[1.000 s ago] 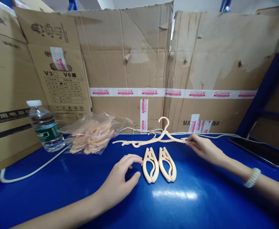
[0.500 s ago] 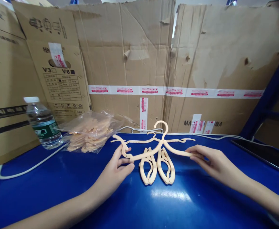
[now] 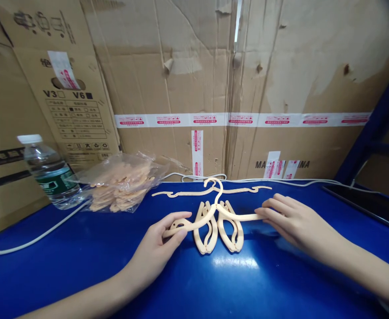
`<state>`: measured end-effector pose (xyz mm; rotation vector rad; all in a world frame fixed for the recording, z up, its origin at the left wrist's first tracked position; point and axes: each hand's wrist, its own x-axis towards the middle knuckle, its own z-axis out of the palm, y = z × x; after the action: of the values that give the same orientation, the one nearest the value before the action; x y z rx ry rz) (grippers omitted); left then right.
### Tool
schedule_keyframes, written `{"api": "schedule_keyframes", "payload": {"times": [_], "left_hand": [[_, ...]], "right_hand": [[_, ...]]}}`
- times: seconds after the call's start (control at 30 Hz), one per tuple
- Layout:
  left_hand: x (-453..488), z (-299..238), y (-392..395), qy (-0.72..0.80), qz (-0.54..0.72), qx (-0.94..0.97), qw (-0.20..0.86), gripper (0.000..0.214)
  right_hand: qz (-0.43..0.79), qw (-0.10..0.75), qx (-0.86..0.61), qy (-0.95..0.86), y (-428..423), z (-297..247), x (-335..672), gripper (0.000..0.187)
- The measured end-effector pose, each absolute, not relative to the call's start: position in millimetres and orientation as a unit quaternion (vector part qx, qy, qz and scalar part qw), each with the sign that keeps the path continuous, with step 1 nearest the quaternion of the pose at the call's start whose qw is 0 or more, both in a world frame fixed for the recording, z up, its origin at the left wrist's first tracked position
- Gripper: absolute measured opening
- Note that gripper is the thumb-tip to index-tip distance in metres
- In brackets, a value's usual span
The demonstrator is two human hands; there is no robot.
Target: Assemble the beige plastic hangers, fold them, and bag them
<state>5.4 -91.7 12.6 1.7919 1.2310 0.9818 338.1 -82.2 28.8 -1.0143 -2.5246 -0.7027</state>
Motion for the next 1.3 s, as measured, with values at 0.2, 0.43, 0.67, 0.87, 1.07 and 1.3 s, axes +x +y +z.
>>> {"api": "schedule_keyframes", "payload": {"times": [0.2, 0.43, 0.67, 0.87, 1.07, 1.3], "left_hand": [[6, 14, -94, 0.479, 0.386, 0.702, 0.358, 0.035], [7, 17, -94, 0.486, 0.379, 0.701, 0.358, 0.036], [9, 17, -95, 0.476, 0.418, 0.668, 0.391, 0.037], [11, 19, -99, 0.468, 0.491, 0.607, 0.414, 0.038], [15, 19, -103, 0.44, 0.502, 0.598, 0.444, 0.044], [23, 15, -105, 0.401, 0.452, 0.625, 0.495, 0.045]], "right_hand": [[-0.359, 0.141, -0.363, -0.848, -88, 28, 337, 0.036], [-0.344, 0.189, -0.36, -0.846, -88, 26, 338, 0.035], [0.042, 0.381, -0.436, -0.814, -85, 24, 329, 0.038], [0.267, 0.407, -0.453, -0.747, -82, 29, 328, 0.035], [0.376, 0.445, -0.431, -0.689, -89, 27, 313, 0.038], [0.512, 0.517, -0.376, -0.573, -101, 12, 283, 0.042]]}}
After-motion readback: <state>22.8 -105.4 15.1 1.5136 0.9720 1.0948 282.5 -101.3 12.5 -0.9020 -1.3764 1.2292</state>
